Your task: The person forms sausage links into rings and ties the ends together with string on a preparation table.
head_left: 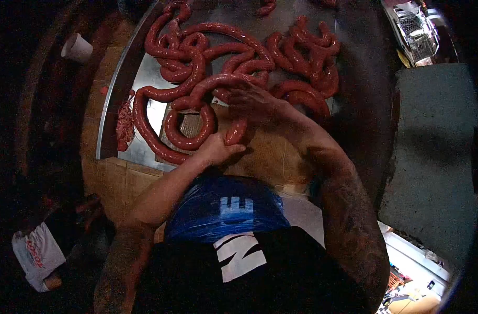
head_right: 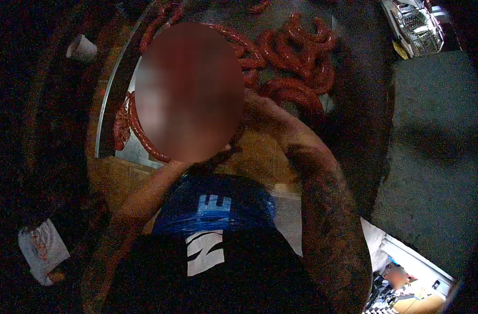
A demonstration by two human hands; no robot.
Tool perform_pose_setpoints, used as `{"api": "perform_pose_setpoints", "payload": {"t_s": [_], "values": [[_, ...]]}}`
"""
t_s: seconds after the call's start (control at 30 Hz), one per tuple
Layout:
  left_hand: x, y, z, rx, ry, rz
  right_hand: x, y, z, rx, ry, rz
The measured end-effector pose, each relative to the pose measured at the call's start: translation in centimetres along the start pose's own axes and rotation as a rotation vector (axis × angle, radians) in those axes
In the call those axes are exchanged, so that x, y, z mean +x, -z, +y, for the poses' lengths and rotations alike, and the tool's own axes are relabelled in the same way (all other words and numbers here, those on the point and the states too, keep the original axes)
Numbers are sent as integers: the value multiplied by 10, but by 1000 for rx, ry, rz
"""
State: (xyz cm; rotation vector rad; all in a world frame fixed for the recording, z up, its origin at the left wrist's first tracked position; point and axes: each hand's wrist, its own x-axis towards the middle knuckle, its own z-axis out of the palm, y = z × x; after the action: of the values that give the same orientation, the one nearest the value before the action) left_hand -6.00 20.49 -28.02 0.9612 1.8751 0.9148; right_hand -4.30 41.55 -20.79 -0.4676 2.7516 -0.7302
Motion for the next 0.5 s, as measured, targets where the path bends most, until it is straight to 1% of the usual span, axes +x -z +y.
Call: {"api": "perform_pose_setpoints", "payload": {"t_s": [0.03, 0.07, 0.13, 0.17, 0.23, 0.27, 0.3, 0.33, 0.37, 0.4, 0.43, 0.47, 0.5], "values": [[11, -5, -7, -49, 53, -32, -6, 3, -2, 20, -11, 0], [15, -4, -4, -51, 48, -27, -11, 2, -7, 27, -26, -10], [22, -4, 3, 65, 54, -48, -23, -2, -18, 46, -67, -37], [23, -3, 8, 67, 51, -53, -26, -4, -20, 44, -85, -53], [28, -2, 21, 146, 120, -72, -35, -9, -25, 30, -121, -73], [31, -5, 17, 154, 114, -81, -37, -11, -23, -2, -138, -83], [34, -8, 7, 134, 38, -19, -38, -12, -21, -63, -153, -94], [35, -10, -4, 114, -38, 41, -39, -17, -14, -188, -172, -94], [35, -11, -13, 124, -42, 26, -41, -23, -7, -314, -191, -97], [34, -10, -23, 24, -105, 41, -42, -56, 34, -249, -110, 94], [32, -10, -26, -79, -165, 52, -46, -77, 54, -184, -30, 283], [27, -8, -19, -72, -167, 34, -52, -71, 49, -179, -45, 293], [21, -1, -3, 93, -131, 18, -56, -51, 35, -40, -108, 219]]}}
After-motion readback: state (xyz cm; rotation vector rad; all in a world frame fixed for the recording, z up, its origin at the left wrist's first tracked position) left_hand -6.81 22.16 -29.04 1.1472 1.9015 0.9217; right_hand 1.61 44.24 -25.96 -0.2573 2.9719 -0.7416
